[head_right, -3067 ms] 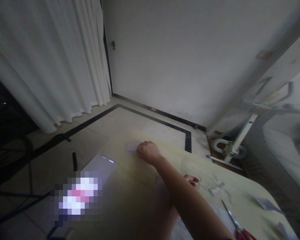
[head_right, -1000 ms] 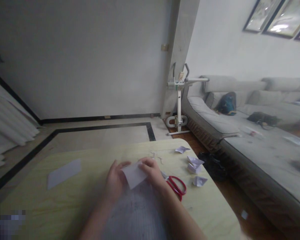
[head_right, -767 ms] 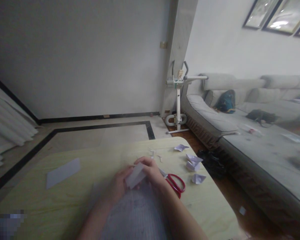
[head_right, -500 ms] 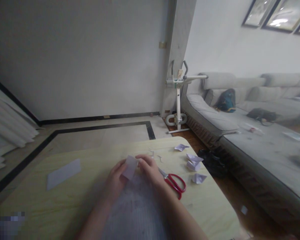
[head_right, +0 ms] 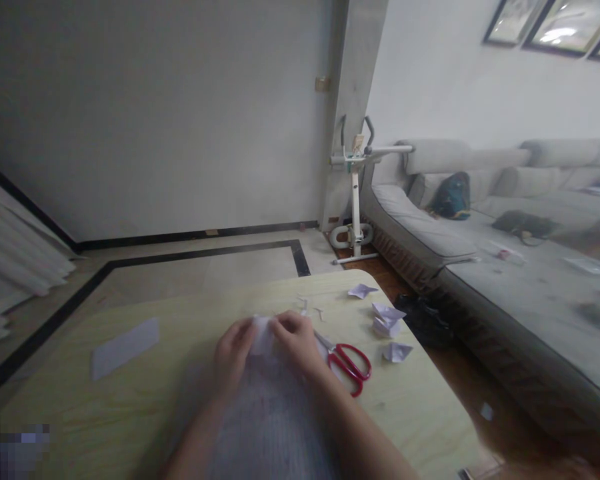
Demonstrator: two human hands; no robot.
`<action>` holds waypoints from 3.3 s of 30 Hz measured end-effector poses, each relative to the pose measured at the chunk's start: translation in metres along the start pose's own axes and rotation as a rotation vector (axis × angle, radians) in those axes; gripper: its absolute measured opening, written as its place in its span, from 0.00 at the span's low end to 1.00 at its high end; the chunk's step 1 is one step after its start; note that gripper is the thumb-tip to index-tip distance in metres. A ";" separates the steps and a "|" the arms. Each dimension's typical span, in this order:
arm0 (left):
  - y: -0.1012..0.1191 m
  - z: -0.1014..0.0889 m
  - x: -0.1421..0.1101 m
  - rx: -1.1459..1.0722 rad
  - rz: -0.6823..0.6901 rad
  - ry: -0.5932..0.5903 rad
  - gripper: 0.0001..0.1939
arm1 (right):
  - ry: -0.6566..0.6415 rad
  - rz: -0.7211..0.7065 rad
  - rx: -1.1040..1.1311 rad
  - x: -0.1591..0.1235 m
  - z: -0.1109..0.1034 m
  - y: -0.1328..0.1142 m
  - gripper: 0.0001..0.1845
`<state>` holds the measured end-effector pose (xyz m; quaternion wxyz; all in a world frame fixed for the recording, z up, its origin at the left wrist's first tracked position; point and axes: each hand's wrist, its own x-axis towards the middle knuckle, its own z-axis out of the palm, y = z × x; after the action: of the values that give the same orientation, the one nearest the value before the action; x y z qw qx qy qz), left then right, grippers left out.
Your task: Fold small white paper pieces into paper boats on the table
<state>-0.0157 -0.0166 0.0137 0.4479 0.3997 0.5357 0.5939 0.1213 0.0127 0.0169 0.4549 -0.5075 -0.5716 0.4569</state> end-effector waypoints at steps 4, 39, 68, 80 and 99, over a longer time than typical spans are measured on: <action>-0.002 -0.001 0.000 0.083 0.022 -0.012 0.15 | -0.030 -0.003 0.008 -0.001 0.002 0.001 0.10; 0.006 -0.001 -0.003 0.059 -0.112 0.000 0.13 | -0.111 0.014 0.026 -0.003 0.000 0.003 0.13; 0.005 0.000 -0.003 0.110 -0.075 0.042 0.13 | -0.128 -0.007 0.005 -0.003 0.001 0.000 0.12; 0.002 0.000 -0.002 0.090 -0.084 0.049 0.13 | -0.128 -0.016 -0.015 -0.004 0.000 -0.001 0.12; 0.002 0.000 -0.003 0.131 -0.068 0.030 0.14 | -0.154 0.008 -0.056 -0.004 0.001 -0.001 0.14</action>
<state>-0.0152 -0.0192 0.0162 0.4325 0.4008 0.5932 0.5481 0.1203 0.0083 0.0171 0.3935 -0.4859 -0.6152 0.4803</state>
